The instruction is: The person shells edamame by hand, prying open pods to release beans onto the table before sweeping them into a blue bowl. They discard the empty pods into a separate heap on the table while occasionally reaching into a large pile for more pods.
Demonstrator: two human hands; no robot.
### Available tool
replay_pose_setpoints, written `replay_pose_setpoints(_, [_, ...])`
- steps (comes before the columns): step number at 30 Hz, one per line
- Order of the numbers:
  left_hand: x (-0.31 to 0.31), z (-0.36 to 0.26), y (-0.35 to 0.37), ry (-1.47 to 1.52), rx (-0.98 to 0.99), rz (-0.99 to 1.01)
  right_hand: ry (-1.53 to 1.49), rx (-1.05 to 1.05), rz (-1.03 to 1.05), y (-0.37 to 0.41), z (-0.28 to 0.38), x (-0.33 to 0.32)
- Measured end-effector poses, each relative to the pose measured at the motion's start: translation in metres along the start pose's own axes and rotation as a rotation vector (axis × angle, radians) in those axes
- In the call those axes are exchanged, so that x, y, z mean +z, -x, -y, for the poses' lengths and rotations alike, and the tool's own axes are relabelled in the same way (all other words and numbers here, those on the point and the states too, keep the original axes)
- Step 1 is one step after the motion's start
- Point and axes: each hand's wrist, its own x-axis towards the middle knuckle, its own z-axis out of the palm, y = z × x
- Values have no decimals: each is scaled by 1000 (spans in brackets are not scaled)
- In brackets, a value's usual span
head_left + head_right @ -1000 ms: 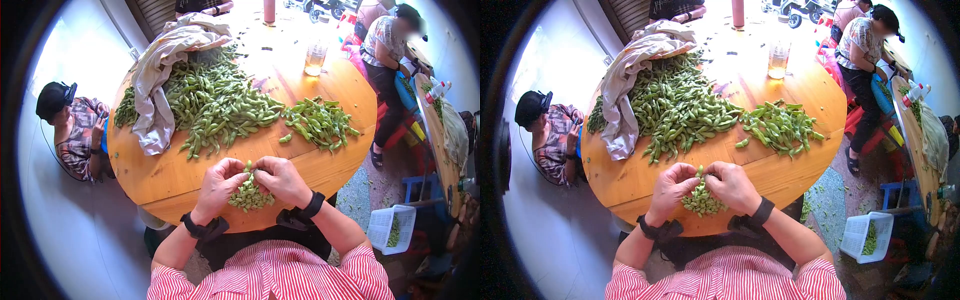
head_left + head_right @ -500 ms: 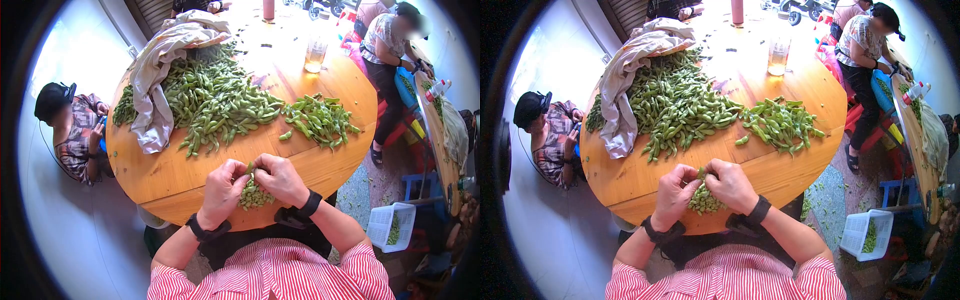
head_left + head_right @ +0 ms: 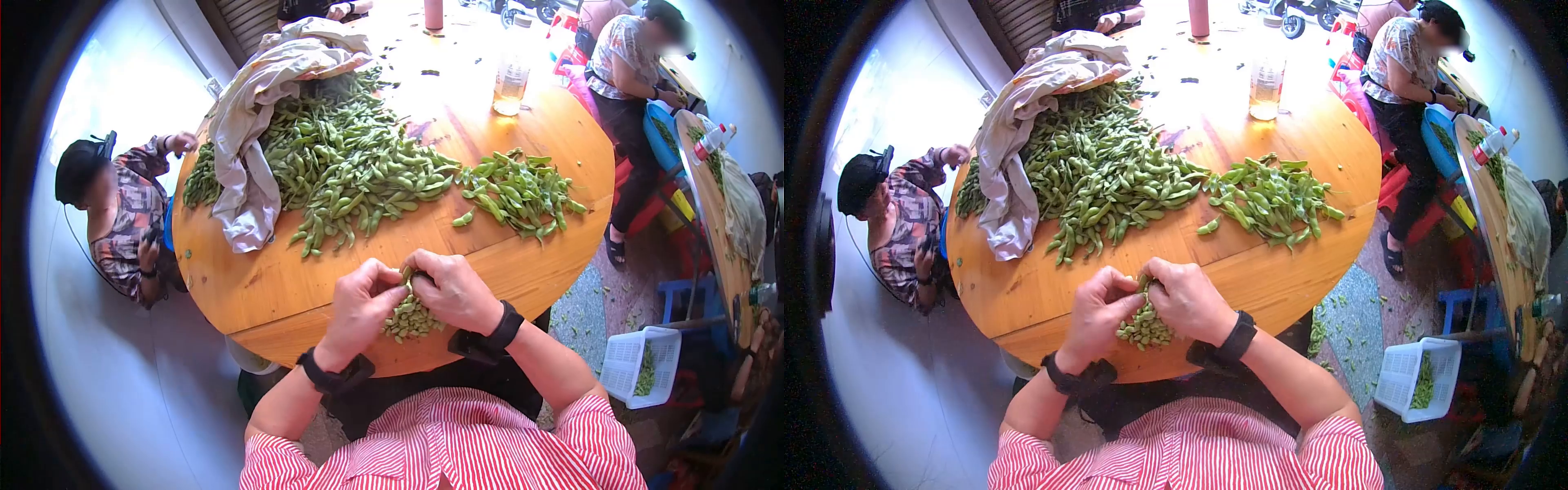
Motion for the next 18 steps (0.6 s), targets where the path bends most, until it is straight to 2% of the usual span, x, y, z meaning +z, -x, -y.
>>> replay_pose_setpoints(1, [-5,0,-3,297,-237,73,0,1,-2,0,1,-2])
replay_pose_setpoints(2, [-9,0,-5,298,-237,74,-22,3,22,-1,3,-5])
replay_pose_setpoints(5, [-21,7,-11,651,-393,244,-103,60,85,-1,6,-11])
replay_pose_setpoints(9, [-14,-3,-8,452,-355,218,-142,191,124,-2,6,-12])
replay_pose_setpoints(11, [-6,-10,-3,-344,216,61,-112,174,110,-2,12,-13])
replay_pose_setpoints(12, [-6,-11,-2,-345,212,58,-83,156,95,-3,13,-12])
replay_pose_setpoints(14, [-6,-11,-3,-517,416,19,-54,130,89,-3,11,-10])
replay_pose_setpoints(18, [-3,-6,-3,-580,462,-13,-25,125,91,-4,10,-9])
